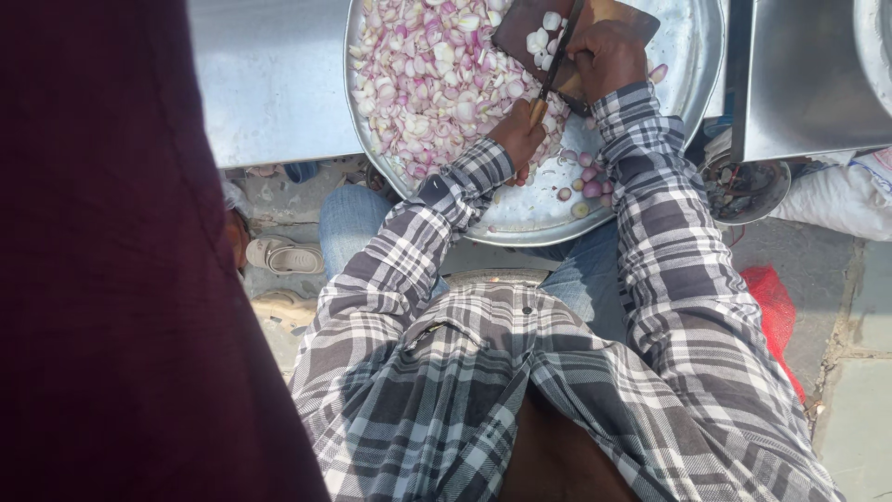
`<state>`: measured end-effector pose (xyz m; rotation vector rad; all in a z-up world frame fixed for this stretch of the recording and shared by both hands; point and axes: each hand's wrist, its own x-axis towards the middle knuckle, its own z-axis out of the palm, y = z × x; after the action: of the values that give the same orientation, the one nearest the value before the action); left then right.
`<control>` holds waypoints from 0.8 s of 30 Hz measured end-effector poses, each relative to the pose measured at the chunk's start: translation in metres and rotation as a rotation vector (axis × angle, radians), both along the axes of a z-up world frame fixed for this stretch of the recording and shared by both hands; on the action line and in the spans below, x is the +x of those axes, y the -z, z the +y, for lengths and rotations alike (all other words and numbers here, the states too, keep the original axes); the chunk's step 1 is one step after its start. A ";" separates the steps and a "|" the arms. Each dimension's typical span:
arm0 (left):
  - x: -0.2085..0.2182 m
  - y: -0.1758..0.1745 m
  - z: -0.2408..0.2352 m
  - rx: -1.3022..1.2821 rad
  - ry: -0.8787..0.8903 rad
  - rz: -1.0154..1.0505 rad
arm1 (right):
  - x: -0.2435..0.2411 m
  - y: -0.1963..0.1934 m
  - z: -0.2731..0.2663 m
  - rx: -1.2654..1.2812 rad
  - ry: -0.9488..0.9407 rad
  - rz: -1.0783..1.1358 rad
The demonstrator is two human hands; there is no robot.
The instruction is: The person sits on the ground and uses a knife to chop small red onions on a wooden board placed over a large metal tray. The chopped onions accumulate in the tray as the person continues to slice them one by one.
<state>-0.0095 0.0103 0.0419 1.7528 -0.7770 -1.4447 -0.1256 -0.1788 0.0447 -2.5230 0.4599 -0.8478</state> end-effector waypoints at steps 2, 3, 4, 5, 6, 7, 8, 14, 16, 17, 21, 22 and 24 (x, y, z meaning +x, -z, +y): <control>0.000 0.020 0.011 -0.064 0.008 -0.173 | -0.001 -0.002 0.005 0.017 0.003 0.027; 0.002 0.030 0.015 -0.098 0.012 -0.263 | 0.000 -0.005 0.005 0.022 0.005 0.037; 0.003 0.039 0.023 -0.158 -0.001 -0.384 | 0.000 -0.008 0.006 0.025 0.003 0.035; 0.004 0.047 0.032 -0.217 -0.013 -0.505 | -0.001 -0.011 0.007 0.028 0.002 0.035; 0.005 0.053 0.039 -0.275 -0.025 -0.625 | -0.002 -0.013 0.009 0.032 0.001 0.034; 0.008 0.057 0.046 -0.249 -0.050 -0.627 | 0.000 -0.015 0.010 0.010 -0.002 0.017; 0.011 0.058 0.054 -0.223 -0.074 -0.628 | 0.000 -0.017 0.010 -0.013 -0.006 0.001; 0.008 0.033 0.099 -0.126 -0.173 -0.642 | -0.043 -0.004 0.003 0.089 0.134 0.062; 0.001 0.025 0.106 -0.170 -0.145 -0.632 | -0.078 -0.004 -0.007 0.132 0.295 0.092; -0.002 0.022 0.112 -0.185 -0.121 -0.622 | -0.096 -0.006 -0.011 0.124 0.323 0.082; -0.009 0.018 0.121 -0.144 0.025 -0.665 | -0.153 -0.021 -0.016 0.092 0.425 0.012; -0.012 0.019 0.124 -0.167 -0.010 -0.653 | -0.162 -0.023 -0.010 0.125 0.361 0.009; -0.013 0.019 0.119 -0.218 -0.086 -0.630 | -0.172 -0.031 0.001 0.183 0.230 -0.003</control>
<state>-0.0228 0.1297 0.0228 2.0507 -1.1116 -0.7051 -0.2975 -0.1776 0.0754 -2.3306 0.8014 -0.8497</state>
